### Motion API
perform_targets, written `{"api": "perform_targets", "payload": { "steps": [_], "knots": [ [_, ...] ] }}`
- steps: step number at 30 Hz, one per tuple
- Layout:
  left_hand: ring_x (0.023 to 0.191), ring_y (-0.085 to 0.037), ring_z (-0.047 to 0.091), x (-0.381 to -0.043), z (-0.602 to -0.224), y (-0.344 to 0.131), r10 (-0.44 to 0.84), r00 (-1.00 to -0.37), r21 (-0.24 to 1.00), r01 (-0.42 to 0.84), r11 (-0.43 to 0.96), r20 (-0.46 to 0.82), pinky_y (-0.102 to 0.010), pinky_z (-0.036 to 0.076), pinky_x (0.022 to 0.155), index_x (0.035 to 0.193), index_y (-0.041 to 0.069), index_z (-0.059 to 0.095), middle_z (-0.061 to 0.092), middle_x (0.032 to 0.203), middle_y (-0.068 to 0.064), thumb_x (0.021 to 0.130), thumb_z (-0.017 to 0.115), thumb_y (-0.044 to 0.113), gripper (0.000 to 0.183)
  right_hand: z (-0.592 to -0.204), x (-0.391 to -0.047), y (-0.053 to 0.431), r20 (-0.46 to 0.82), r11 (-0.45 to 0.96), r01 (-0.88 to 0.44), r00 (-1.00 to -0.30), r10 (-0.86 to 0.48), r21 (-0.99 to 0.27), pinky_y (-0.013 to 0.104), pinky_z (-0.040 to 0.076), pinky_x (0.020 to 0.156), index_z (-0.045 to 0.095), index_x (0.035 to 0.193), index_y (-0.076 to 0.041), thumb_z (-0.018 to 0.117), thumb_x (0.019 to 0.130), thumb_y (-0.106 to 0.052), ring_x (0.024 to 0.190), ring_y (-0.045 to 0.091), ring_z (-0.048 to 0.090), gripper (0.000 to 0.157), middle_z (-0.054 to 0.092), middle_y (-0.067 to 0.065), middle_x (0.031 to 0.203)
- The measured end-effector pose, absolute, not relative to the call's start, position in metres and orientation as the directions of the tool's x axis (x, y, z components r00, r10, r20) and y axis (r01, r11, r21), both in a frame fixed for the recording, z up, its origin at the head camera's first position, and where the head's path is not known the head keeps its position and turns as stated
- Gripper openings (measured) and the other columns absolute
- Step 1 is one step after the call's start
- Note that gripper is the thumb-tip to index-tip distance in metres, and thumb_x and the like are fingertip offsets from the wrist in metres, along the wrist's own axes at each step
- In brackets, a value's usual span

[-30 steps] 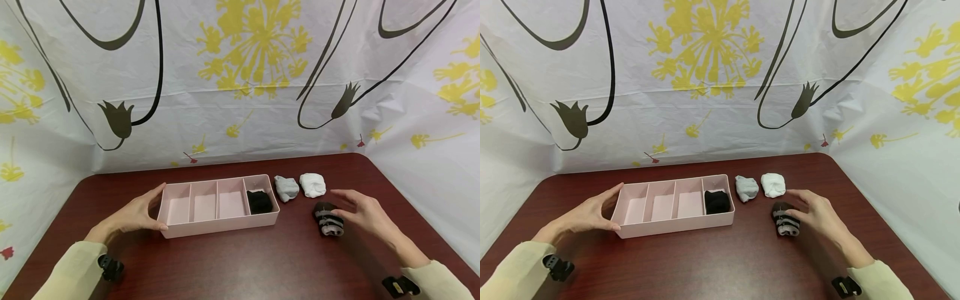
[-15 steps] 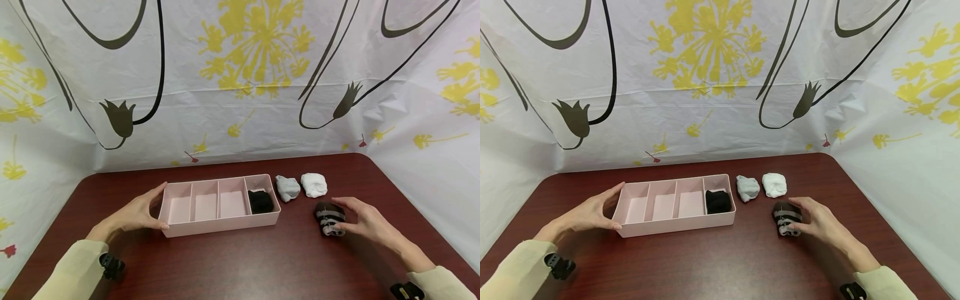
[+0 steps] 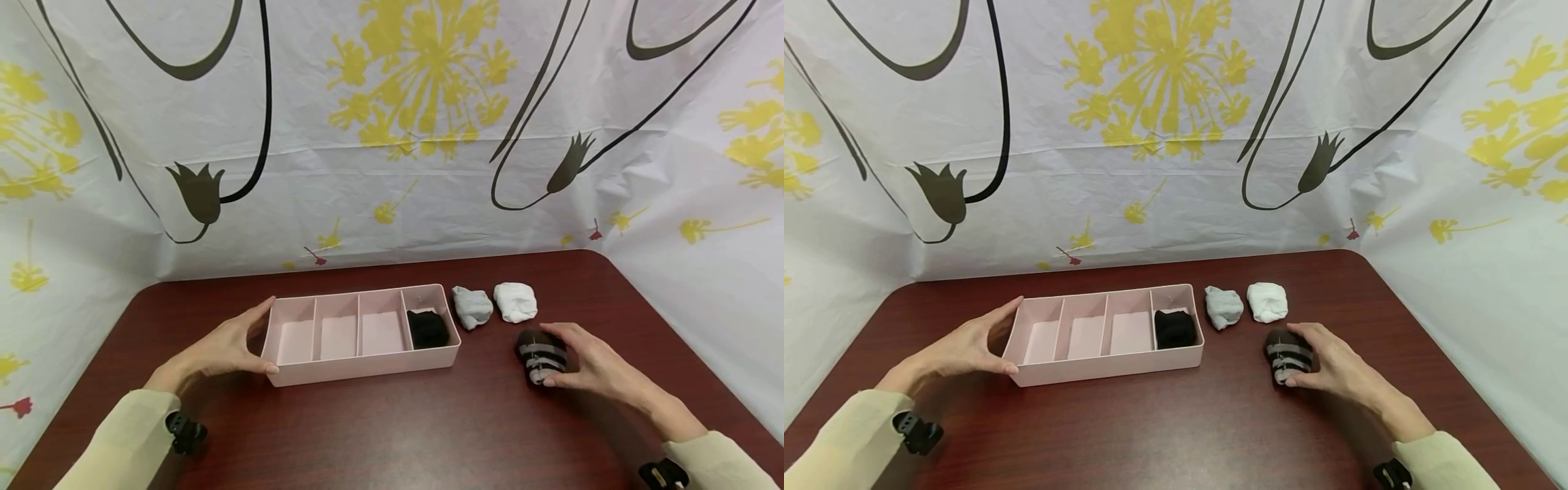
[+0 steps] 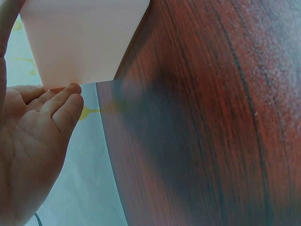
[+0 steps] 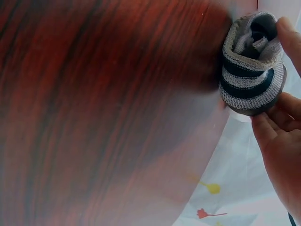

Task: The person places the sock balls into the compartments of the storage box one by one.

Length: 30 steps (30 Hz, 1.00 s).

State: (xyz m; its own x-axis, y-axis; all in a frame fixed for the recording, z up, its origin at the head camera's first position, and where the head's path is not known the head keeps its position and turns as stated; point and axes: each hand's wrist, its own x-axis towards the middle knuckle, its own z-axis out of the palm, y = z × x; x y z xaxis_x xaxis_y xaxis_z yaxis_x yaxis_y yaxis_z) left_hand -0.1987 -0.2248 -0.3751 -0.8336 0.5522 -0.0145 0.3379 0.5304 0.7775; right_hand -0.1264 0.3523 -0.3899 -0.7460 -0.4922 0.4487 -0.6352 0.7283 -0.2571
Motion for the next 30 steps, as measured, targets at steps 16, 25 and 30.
{"api": "perform_targets", "payload": {
  "steps": [16,25,30],
  "knots": [
    [0.135,-0.041,0.031,-0.2003,-0.3787,-0.2255,0.542,-0.840,0.766,0.332,0.550,-0.025,-0.031,0.034,0.103,0.149,-0.002,0.009,0.020,0.152,-0.025,0.064,0.087,0.028,0.119,-0.3865,-0.1276,0.3479,0.357,0.778,-0.596,-0.784,-0.508,-0.200,0.007,0.036,0.076,0.054,0.121,0.002,0.088,0.060,-0.019,0.091,0.009,0.053,0.073,0.058,0.007,0.109],
    [0.135,-0.041,0.031,-0.2005,-0.3794,-0.2258,0.539,-0.842,0.773,0.321,0.546,-0.031,-0.017,0.033,0.098,0.150,-0.001,0.010,0.021,0.152,-0.025,0.064,0.087,0.029,0.119,-0.3852,-0.1251,0.3441,0.320,0.830,-0.520,-0.836,-0.445,-0.203,0.024,0.046,0.069,0.055,0.118,-0.002,0.086,0.063,-0.022,0.087,0.010,0.054,0.067,0.060,0.006,0.107],
    [0.135,-0.041,0.032,-0.2001,-0.3781,-0.2255,0.534,-0.845,0.761,0.324,0.562,-0.035,-0.043,0.035,0.103,0.150,-0.001,0.010,0.021,0.152,-0.025,0.064,0.087,0.030,0.119,-0.3859,-0.1236,0.3442,0.336,0.830,-0.514,-0.838,-0.431,-0.218,0.022,0.044,0.066,0.055,0.120,-0.004,0.087,0.062,-0.023,0.081,0.004,0.050,0.068,0.061,0.005,0.106]
  ]
}}
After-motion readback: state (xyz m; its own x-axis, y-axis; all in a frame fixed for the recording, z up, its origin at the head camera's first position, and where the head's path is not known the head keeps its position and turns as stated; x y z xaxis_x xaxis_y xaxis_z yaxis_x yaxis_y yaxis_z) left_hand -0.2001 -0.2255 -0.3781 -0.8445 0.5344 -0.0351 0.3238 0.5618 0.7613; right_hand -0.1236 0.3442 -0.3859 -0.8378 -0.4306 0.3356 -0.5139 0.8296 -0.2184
